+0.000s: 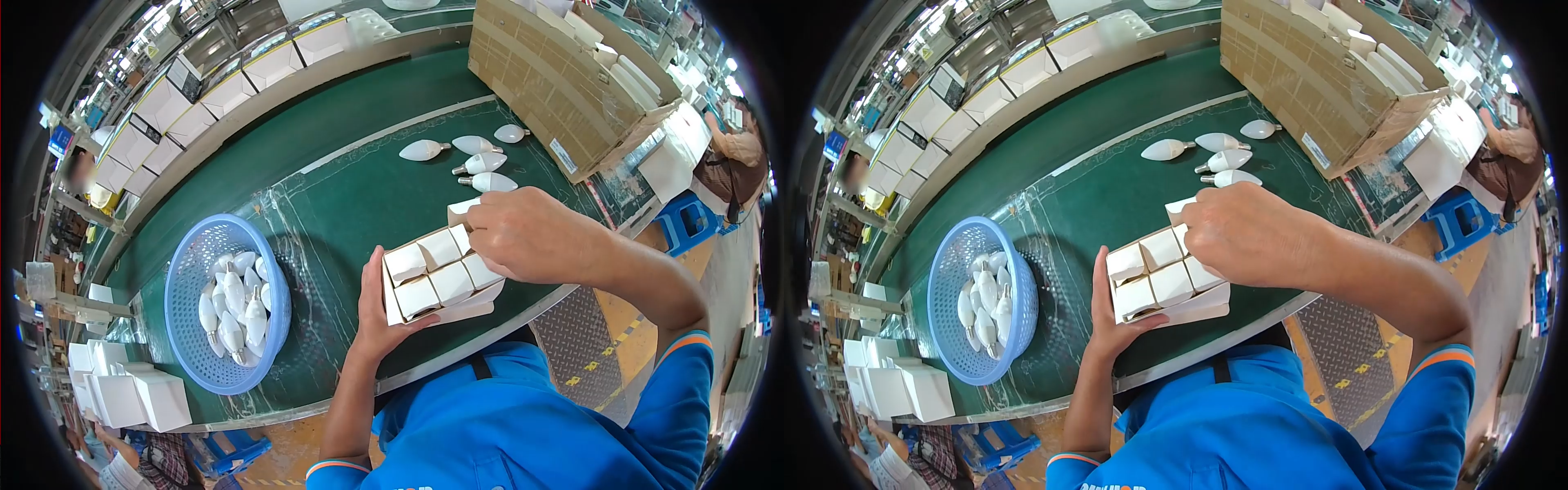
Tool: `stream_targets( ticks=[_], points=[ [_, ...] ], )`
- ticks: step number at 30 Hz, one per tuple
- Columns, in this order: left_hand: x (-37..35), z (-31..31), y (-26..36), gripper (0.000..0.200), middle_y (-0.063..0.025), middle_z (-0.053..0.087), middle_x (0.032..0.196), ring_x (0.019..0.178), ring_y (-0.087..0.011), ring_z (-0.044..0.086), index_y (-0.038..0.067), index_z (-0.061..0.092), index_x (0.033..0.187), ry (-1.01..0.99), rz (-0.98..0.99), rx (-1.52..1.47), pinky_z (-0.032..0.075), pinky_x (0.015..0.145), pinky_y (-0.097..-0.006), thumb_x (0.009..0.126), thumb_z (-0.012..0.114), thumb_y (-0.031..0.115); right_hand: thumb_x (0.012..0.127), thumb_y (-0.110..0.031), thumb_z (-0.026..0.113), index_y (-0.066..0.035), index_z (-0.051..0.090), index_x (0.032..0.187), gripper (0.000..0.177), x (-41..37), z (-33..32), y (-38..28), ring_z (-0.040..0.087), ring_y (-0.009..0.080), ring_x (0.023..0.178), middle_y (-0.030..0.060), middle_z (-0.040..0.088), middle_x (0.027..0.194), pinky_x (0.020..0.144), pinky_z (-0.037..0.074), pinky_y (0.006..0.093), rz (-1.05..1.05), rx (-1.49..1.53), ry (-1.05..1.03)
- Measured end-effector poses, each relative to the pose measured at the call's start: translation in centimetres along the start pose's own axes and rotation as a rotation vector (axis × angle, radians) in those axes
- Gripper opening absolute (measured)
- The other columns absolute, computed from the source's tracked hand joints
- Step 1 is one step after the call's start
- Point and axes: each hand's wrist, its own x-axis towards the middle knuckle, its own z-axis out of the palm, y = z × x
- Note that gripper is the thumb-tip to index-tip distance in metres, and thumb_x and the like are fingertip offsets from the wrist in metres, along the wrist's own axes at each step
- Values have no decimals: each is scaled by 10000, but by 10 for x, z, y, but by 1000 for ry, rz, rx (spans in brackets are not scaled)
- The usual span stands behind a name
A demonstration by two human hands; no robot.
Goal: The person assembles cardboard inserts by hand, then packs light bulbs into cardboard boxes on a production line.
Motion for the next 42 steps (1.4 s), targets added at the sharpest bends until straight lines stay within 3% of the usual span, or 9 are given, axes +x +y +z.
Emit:
stream_targets(
  ticks=[3,5,10,14,15,24,34,39,42],
  points=[
    [4,5,7,1247,-133,473,1232,1110,-252,508,5,131,1410,25,-44,-259,423,950,-365,472,916,250,682,-276,664,-40,600,659,245,-2,-2,-6,581,255,685,98,581,697,598,467,365,92,47,-62],
    [10,-5,17,1037,-153,453,1208,1150,-324,451,11,338,1302,47,9,22,358,993,-395,468,891,281,658,-312,687,-47,592,650,281,13,-2,-6,594,287,650,122,590,663,580,454,402,130,72,-98],
    [3,2,-5,1187,-186,274,1431,1323,-356,270,15,191,1419,3,118,-65,204,1099,-401,474,876,230,495,-204,725,-18,555,577,265,19,15,-2,554,361,573,174,537,560,557,421,440,267,225,98],
    [7,4,4,1216,-190,344,1350,1251,-361,345,21,164,1430,23,125,-104,277,1041,-413,444,863,153,526,-151,728,1,549,648,264,13,24,-1,549,356,628,170,556,616,614,413,447,363,196,61],
    [7,4,4,1216,-190,344,1350,1251,-361,345,21,164,1430,29,130,-104,277,1041,-413,444,863,153,585,-127,725,-13,532,748,276,10,24,-1,538,342,657,151,552,656,646,402,448,338,101,-10],
    [5,-1,8,1203,-193,329,1362,1270,-360,323,29,151,1436,31,150,-75,260,1052,-415,466,855,140,779,-62,621,-30,503,917,185,2,42,-18,514,317,649,141,510,689,632,391,438,240,-90,112],
    [6,-1,10,1196,-197,341,1350,1269,-363,323,26,163,1433,18,145,-83,258,1051,-416,466,858,143,735,-19,607,14,543,1046,320,6,35,-24,536,303,592,124,514,616,586,409,412,187,-131,158],
    [6,-2,10,1187,-200,343,1347,1264,-365,329,26,171,1431,4,143,-84,265,1045,-416,470,858,146,698,-52,629,49,542,1093,417,16,18,-15,562,305,601,145,572,667,625,421,418,208,91,-7],
    [5,-2,9,1184,-201,344,1346,1260,-367,332,27,174,1431,9,152,-78,268,1042,-415,473,858,151,695,-36,620,49,556,1083,402,18,21,-17,566,302,584,149,583,661,588,427,408,126,-33,0]
  ],
)
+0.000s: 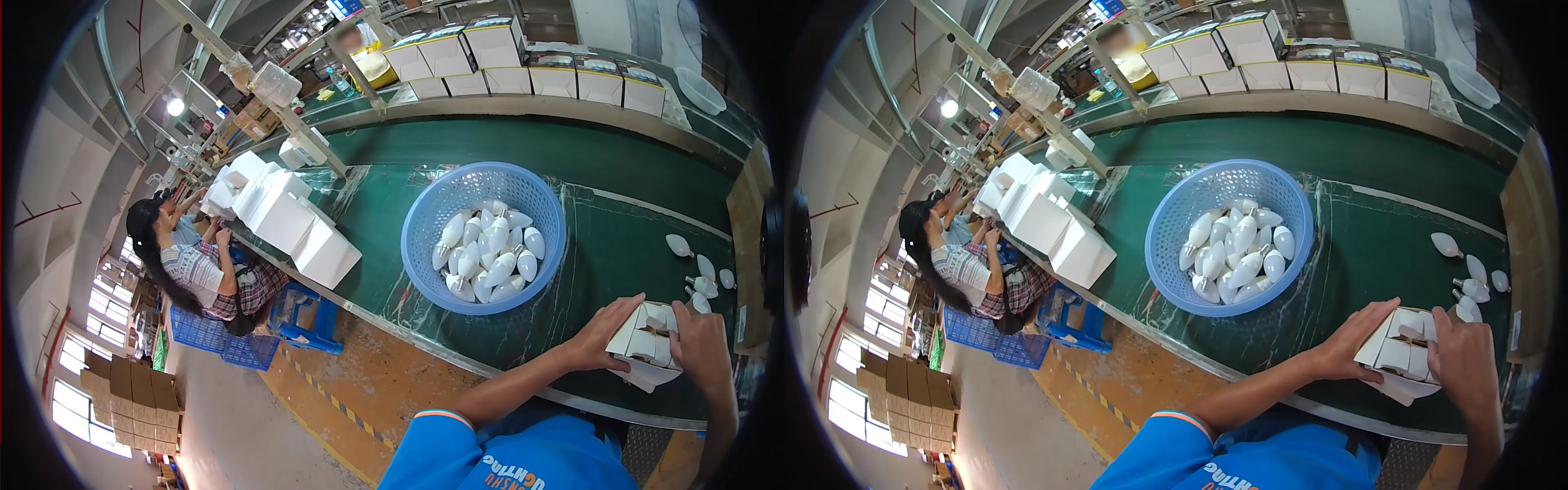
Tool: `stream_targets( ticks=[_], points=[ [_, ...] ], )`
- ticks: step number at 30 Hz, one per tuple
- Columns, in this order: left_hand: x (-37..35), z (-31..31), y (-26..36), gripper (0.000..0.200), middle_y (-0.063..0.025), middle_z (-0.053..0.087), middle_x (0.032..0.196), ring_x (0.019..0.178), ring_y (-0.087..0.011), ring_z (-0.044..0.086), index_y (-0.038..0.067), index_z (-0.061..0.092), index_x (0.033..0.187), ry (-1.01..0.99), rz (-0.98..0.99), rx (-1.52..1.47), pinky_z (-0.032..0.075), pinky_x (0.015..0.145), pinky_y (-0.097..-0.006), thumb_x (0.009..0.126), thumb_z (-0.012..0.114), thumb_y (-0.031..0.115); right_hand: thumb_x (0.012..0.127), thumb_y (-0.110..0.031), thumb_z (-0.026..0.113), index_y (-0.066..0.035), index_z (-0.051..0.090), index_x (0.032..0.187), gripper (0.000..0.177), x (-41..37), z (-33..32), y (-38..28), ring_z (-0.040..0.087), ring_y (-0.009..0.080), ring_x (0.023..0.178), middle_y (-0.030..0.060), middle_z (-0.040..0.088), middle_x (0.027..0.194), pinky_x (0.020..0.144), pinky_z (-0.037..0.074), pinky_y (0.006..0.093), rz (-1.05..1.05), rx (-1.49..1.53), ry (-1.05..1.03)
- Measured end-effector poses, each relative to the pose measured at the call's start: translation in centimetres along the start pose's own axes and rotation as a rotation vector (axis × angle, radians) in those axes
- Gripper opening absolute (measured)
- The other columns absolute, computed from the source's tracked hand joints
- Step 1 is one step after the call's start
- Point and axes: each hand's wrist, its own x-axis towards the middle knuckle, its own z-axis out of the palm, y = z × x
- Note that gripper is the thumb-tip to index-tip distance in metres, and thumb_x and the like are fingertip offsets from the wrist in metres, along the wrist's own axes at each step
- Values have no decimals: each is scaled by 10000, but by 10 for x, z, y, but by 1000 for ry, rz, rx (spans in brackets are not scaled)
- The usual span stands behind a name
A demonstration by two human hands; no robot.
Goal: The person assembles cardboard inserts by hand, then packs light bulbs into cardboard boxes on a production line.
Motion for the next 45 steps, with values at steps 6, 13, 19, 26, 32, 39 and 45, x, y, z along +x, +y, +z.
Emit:
stream_targets(
  ticks=[6,13,19,26,32,39,45],
  points=[
    [1,-1,1,1173,-204,346,1344,1264,-367,328,20,176,1429,-3,6,3,266,1043,-415,484,856,163,691,-10,586,53,580,992,308,0,11,0,546,313,508,144,549,580,489,421,393,-54,-64,113],
    [-1,0,-6,1149,-210,328,1389,1286,-370,326,-5,234,1400,18,40,52,260,1063,-420,481,872,255,803,-101,583,-51,536,978,189,9,-2,-7,592,352,609,162,586,642,582,438,449,230,144,121],
    [-2,0,-5,1156,-177,387,1285,1196,-314,412,-29,244,1373,31,3,185,339,1021,-386,484,896,324,787,-123,574,-67,450,854,151,11,1,3,611,343,578,141,582,591,511,464,440,248,161,168],
    [-3,4,-3,1217,-146,368,1294,1181,-272,439,-39,167,1397,-4,-83,99,367,1005,-369,480,911,254,806,-236,629,-50,494,1024,317,13,-9,-3,611,315,554,136,587,574,534,466,398,379,91,-2],
    [-2,2,1,1228,-151,364,1291,1194,-278,422,-46,166,1395,-5,-87,120,349,1016,-373,474,911,278,783,-301,661,-9,471,1184,531,16,-10,-4,628,308,578,148,608,601,544,480,394,287,92,-76],
    [-1,3,4,1223,-158,365,1296,1189,-293,422,-40,180,1396,7,-71,156,340,1014,-385,474,905,309,725,-242,683,1,506,1160,529,20,-17,-5,634,321,613,165,612,616,584,497,406,324,117,-123],
    [-1,3,4,1229,-154,359,1309,1191,-284,422,-28,166,1404,13,-60,152,342,1016,-379,472,907,277,681,-139,654,3,496,1187,549,18,-18,-7,633,335,635,185,617,641,602,501,423,283,143,-28]
  ],
)
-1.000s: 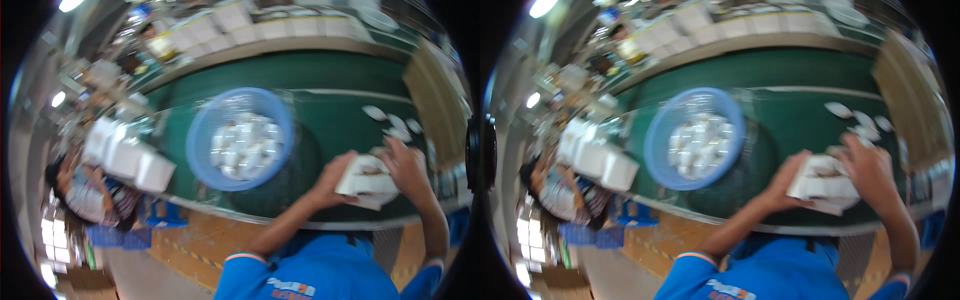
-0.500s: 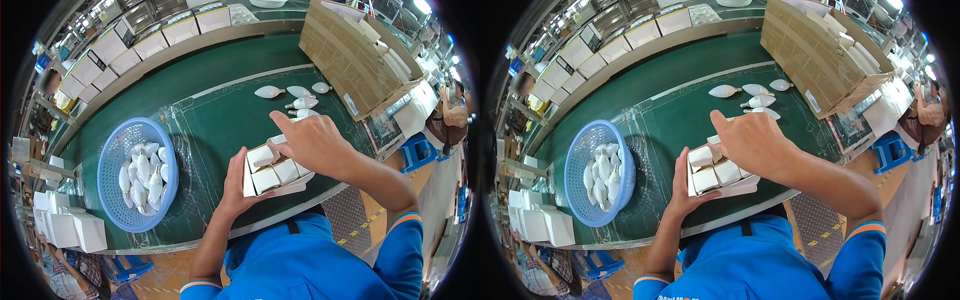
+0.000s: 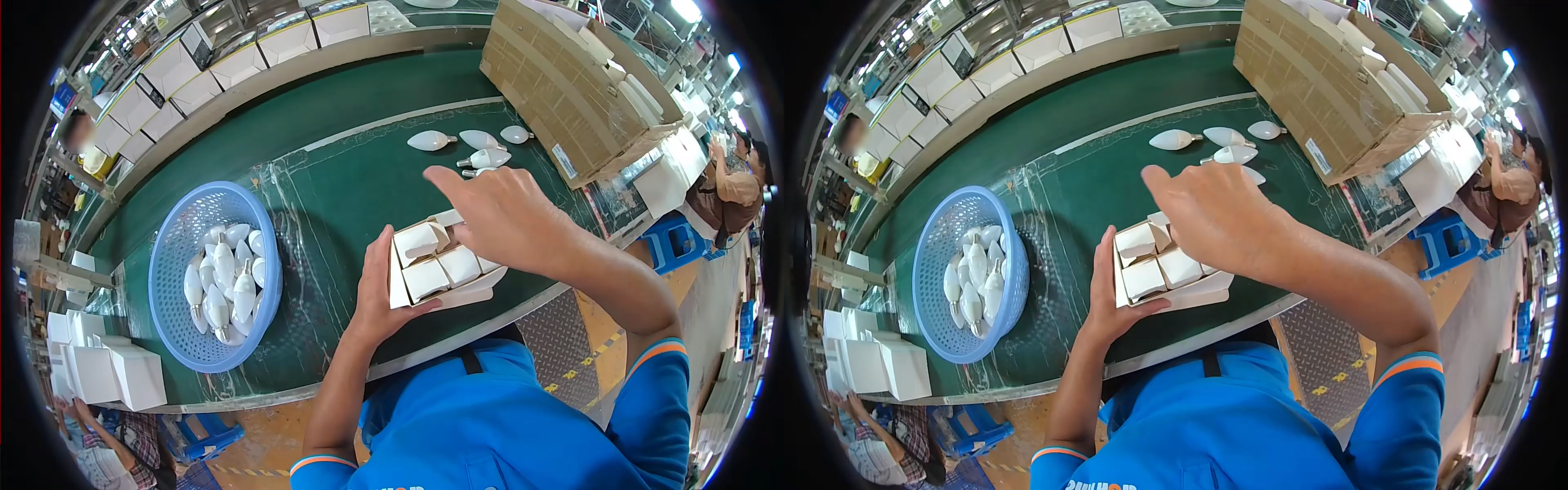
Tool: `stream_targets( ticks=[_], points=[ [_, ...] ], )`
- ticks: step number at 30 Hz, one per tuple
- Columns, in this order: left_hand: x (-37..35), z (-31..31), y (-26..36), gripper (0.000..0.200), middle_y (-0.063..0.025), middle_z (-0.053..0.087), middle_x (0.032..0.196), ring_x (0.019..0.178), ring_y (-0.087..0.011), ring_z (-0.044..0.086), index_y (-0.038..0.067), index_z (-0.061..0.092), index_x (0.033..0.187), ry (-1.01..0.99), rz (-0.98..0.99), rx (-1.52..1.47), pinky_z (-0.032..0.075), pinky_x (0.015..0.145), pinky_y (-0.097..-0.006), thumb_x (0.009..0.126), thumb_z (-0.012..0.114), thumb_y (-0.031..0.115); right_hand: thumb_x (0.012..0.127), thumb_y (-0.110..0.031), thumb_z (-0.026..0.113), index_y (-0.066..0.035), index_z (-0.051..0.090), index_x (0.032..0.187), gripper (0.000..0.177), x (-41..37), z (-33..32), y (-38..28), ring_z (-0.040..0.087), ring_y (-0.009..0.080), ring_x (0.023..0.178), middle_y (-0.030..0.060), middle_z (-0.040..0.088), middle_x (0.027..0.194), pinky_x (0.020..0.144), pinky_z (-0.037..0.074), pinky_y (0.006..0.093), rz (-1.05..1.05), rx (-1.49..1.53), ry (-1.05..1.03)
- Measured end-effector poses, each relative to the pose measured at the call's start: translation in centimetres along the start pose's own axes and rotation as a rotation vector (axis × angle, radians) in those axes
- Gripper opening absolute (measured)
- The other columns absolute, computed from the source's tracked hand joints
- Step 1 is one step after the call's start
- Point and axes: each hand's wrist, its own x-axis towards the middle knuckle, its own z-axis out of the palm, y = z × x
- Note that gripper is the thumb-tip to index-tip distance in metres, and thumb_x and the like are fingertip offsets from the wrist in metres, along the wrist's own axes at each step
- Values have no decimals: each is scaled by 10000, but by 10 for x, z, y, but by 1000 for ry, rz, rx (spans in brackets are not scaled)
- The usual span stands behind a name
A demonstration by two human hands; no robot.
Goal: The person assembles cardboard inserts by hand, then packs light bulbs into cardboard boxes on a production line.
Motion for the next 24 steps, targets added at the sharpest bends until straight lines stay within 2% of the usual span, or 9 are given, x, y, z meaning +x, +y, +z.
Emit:
stream_targets(
  ticks=[6,8,9,10,14,17,20,22,24],
  points=[
    [-2,2,-5,1248,-139,353,1323,1192,-257,427,-15,122,1417,-2,-77,-111,352,1016,-362,479,910,223,708,-84,624,-83,487,1219,529,-2,6,2,627,317,623,140,617,644,589,490,415,35,102,39],
    [-1,2,-4,1249,-139,357,1322,1191,-259,429,-14,122,1417,0,-63,-98,353,1015,-363,479,910,231,738,-90,614,-88,537,1129,398,-7,11,6,617,300,597,114,606,646,564,477,401,33,208,126],
    [0,3,-2,1202,-156,399,1275,1157,-301,444,-11,166,1404,37,-37,-111,377,980,-383,482,902,223,738,-90,614,-88,537,1129,398,-11,14,9,617,300,597,114,606,646,564,477,401,34,207,122],
    [0,3,-1,1156,-173,441,1228,1122,-344,459,-8,209,1390,73,-12,-125,401,945,-403,486,893,216,738,-85,611,-82,555,1050,317,-14,17,12,612,282,595,98,593,646,553,473,391,-73,197,148],
    [-1,6,-1,1158,-175,441,1223,1122,-340,458,-12,207,1390,68,-34,-120,398,943,-410,486,893,221,714,-77,609,-73,581,820,109,-20,20,23,598,239,607,67,553,642,525,463,358,-390,49,261],
    [-2,8,-5,1160,-177,443,1215,1123,-339,456,-13,203,1390,67,-95,-214,395,943,-412,488,892,222,695,-97,614,-71,576,740,64,-17,23,24,589,226,616,70,526,636,520,464,337,-420,1,268],
    [-2,6,-6,1165,-176,440,1217,1119,-342,456,-13,201,1391,67,-40,-159,395,941,-410,483,893,218,696,-124,619,-60,595,712,70,-15,22,19,587,228,611,84,529,652,519,466,337,-408,-101,217],
    [-3,4,-6,1267,-139,400,1297,1167,-247,459,1,101,1423,25,-45,-58,384,987,-362,482,911,252,709,-143,623,-60,605,708,85,-17,20,10,584,226,609,81,526,657,518,469,341,-340,-176,170],
    [-3,5,-8,1267,-137,399,1298,1169,-248,456,2,100,1424,20,-34,-62,382,988,-363,482,911,249,721,-161,626,-59,616,704,104,-20,18,0,581,224,608,78,524,662,517,472,345,-270,-254,122]
  ],
)
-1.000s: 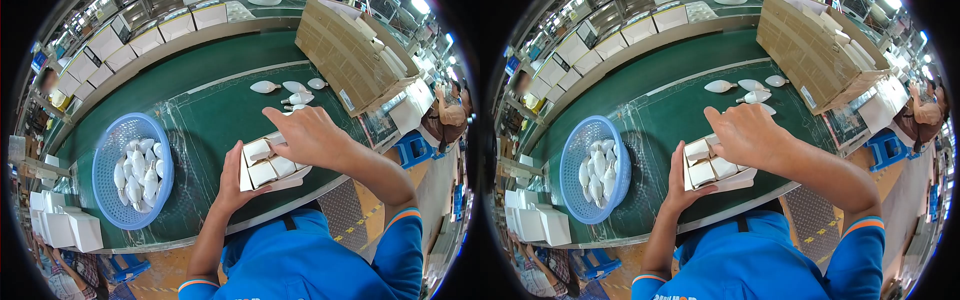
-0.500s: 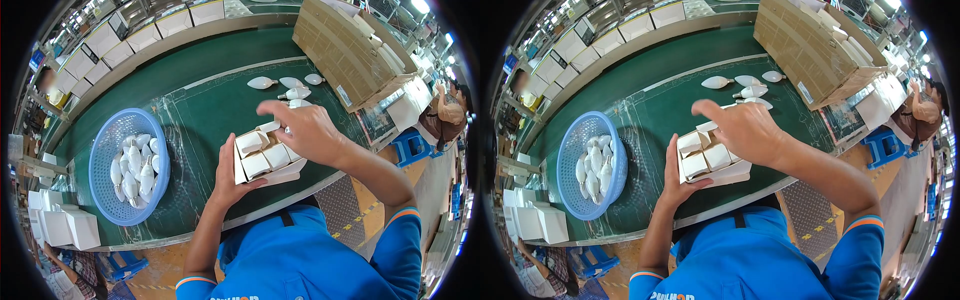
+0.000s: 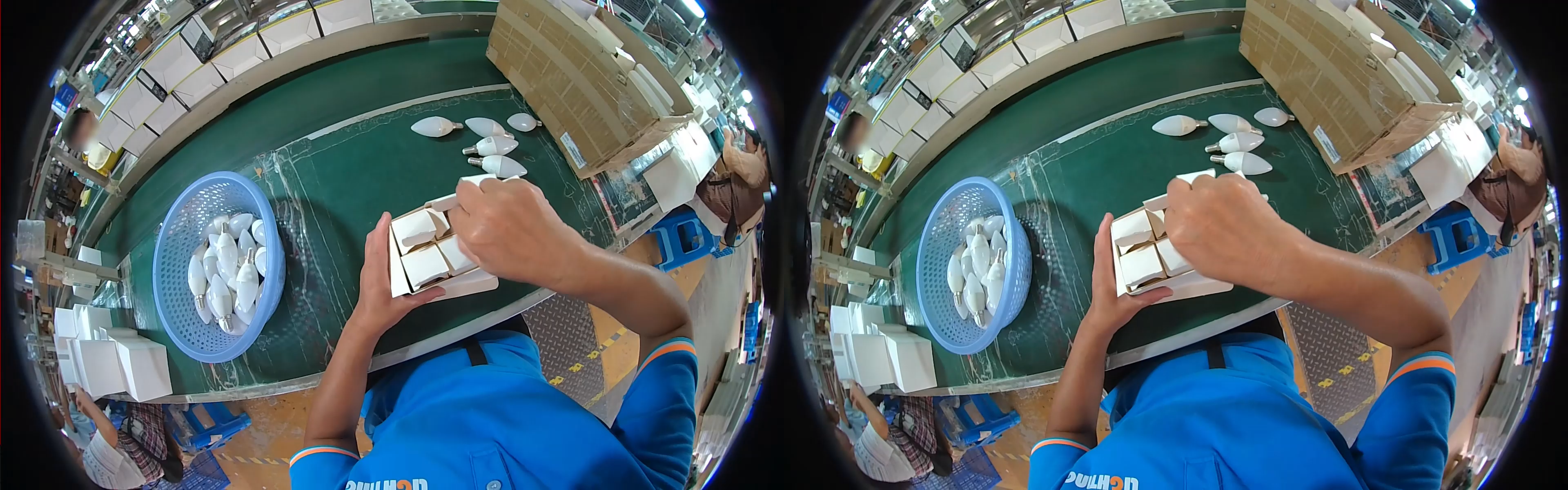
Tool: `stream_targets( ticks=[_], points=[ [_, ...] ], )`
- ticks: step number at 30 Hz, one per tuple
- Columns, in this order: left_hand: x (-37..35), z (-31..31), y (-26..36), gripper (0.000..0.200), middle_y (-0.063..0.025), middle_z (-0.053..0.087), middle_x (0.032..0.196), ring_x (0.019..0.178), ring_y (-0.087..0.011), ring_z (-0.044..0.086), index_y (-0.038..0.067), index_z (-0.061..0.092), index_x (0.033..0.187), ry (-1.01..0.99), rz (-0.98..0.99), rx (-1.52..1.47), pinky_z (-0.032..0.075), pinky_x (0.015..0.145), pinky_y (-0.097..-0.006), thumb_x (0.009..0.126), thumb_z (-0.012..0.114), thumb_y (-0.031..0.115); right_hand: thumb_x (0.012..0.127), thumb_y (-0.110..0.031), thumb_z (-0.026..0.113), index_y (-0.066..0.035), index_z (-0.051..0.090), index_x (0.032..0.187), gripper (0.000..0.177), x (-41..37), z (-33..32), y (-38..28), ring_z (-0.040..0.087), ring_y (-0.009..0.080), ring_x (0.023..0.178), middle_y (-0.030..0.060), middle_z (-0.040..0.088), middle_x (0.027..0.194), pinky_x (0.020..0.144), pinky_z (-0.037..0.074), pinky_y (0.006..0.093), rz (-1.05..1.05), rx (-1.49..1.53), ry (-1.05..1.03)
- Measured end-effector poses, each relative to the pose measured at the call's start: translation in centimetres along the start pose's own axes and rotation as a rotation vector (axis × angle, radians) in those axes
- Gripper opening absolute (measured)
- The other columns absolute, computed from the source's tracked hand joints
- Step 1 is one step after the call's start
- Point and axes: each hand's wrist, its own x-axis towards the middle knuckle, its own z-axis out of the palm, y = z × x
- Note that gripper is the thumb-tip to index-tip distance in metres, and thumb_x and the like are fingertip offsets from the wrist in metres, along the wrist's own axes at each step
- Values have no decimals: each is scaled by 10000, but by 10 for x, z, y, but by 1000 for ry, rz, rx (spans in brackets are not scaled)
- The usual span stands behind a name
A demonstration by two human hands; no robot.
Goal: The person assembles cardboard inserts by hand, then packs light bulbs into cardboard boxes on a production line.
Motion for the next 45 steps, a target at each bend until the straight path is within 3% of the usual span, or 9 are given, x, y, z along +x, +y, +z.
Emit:
stream_targets(
  ticks=[3,6,9,11,21,30,33,38,45],
  points=[
    [0,1,0,1266,-138,394,1302,1175,-253,448,1,100,1424,8,34,-6,376,993,-365,483,911,243,761,-209,631,-55,638,703,165,4,-5,-9,601,224,626,86,559,667,512,476,347,59,-35,-118],
    [0,1,-1,1264,-140,385,1311,1175,-252,448,-3,102,1422,-3,-38,-67,373,997,-367,482,911,240,659,-149,652,-12,662,712,148,10,-9,-11,646,233,638,116,620,687,500,502,330,-22,95,-122],
    [2,-1,2,1249,-160,372,1319,1186,-277,439,-15,119,1416,8,5,-57,366,1001,-378,484,908,248,695,-172,656,-15,668,715,158,14,-14,-16,657,240,634,132,636,674,508,505,334,-10,142,-137],
    [3,-4,10,1232,-180,358,1323,1196,-311,427,-27,138,1410,20,85,123,358,1005,-391,488,902,263,778,-292,652,-8,647,758,284,16,-17,-19,638,252,586,133,618,619,521,485,333,151,174,-141],
    [6,-4,14,1151,-187,415,1268,1131,-363,439,-2,211,1399,65,97,-13,376,953,-426,489,887,194,776,-206,608,-8,637,668,227,25,-4,-25,644,240,555,125,617,597,477,501,336,164,113,-64],
    [5,-3,13,1163,-195,415,1260,1134,-367,437,-7,207,1400,74,130,48,375,955,-421,479,888,194,779,-407,641,8,616,726,419,26,-3,-24,631,268,540,147,612,589,489,485,348,245,142,-27],
    [4,-2,13,1165,-196,407,1269,1142,-367,432,-5,205,1401,66,108,34,372,960,-422,479,888,197,776,-375,649,15,623,737,393,30,-8,-22,636,273,549,156,621,604,497,489,356,230,186,-45],
    [5,-3,15,1164,-191,404,1273,1149,-365,427,-5,204,1400,42,61,9,368,967,-421,478,888,191,722,-172,627,14,625,724,185,32,-7,-15,639,275,559,154,621,609,516,501,360,236,202,-115],
    [5,-2,13,1168,-186,402,1277,1154,-363,424,2,203,1401,55,72,-7,362,971,-423,476,889,193,712,-116,600,5,601,693,122,28,2,-16,637,269,561,145,618,628,523,503,357,189,144,-27]
  ],
)
